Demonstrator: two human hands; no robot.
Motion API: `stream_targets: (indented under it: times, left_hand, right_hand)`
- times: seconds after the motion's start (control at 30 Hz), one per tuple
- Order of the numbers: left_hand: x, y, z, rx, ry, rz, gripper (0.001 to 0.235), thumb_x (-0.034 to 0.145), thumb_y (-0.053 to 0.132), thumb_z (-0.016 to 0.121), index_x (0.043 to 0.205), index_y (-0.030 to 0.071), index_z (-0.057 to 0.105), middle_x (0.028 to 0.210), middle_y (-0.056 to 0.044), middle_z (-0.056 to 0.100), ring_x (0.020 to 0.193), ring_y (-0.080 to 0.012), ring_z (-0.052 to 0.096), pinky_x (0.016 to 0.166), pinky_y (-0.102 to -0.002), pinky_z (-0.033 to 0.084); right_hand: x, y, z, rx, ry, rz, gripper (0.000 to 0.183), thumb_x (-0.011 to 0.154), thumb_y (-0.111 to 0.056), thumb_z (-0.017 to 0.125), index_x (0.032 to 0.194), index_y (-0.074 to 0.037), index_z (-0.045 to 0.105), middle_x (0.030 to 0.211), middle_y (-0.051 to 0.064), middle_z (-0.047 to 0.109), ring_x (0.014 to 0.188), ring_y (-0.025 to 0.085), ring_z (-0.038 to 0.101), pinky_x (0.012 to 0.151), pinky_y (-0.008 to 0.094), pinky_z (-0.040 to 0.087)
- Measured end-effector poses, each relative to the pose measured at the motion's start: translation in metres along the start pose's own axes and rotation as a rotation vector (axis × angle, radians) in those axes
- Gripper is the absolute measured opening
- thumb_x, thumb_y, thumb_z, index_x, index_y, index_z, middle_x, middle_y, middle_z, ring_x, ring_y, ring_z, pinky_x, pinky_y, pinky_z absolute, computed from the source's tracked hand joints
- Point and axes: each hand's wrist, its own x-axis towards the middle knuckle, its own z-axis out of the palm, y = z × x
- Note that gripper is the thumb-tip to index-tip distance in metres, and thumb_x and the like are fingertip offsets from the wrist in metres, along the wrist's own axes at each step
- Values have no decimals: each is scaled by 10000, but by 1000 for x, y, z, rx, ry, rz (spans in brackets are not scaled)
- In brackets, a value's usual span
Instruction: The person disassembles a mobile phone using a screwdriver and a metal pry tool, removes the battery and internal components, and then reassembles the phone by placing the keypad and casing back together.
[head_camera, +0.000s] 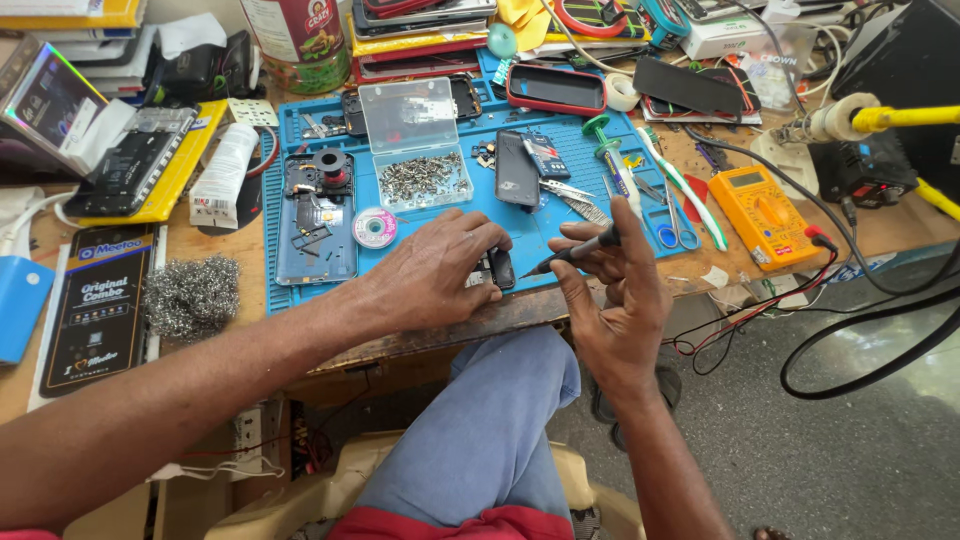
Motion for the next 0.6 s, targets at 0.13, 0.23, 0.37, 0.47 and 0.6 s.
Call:
stream_targets:
  times: [0.13,0.23,0.37,0.47,0.6]
  left_hand:
    - [1,-1,-1,-16,-18,-14,474,750,218,821,1153,46,641,1062,-132,644,1029,-331,594,913,-461,480]
    - [-1,-5,-2,-39,-13,40,450,779,213,796,1165,35,651,1068,-134,672,1060,-320,612,931,-457,485]
    - [-4,-11,-8,-66,-50,68,375,844,210,745,1165,31,671,1070,-138,706,1073,-328,628,934,-453,501]
    - [-4,-10,-11,-66,-55,81,399,854,223,743,1192,19,680,1070,-155,713,1063,-338,633,925,-463,503]
    - [-3,-9,-11,-61,-47,79,395,840,210,738,1179,12,692,1062,-161,720,1063,-335,643,927,-458,507]
  right_hand:
    - [2,0,1,-2,-16,0,751,1003,83,699,1621,-77,304,1344,199,659,1184,226,724,984,337,644]
    - [4,-5,-2,37,-4,14,629,1053,49,642,1605,-97,378,1322,153,652,1140,176,704,977,328,624]
    - [15,-13,-10,-392,-199,38,401,971,51,659,1327,-124,721,1003,101,647,876,180,669,742,345,556]
    - [24,-12,-5,-469,-375,-94,231,893,-43,756,1119,-89,755,983,93,662,845,229,685,704,373,549]
    - [29,-6,-1,-577,-479,-227,197,897,-53,740,1094,-61,735,981,117,663,848,284,694,705,398,560]
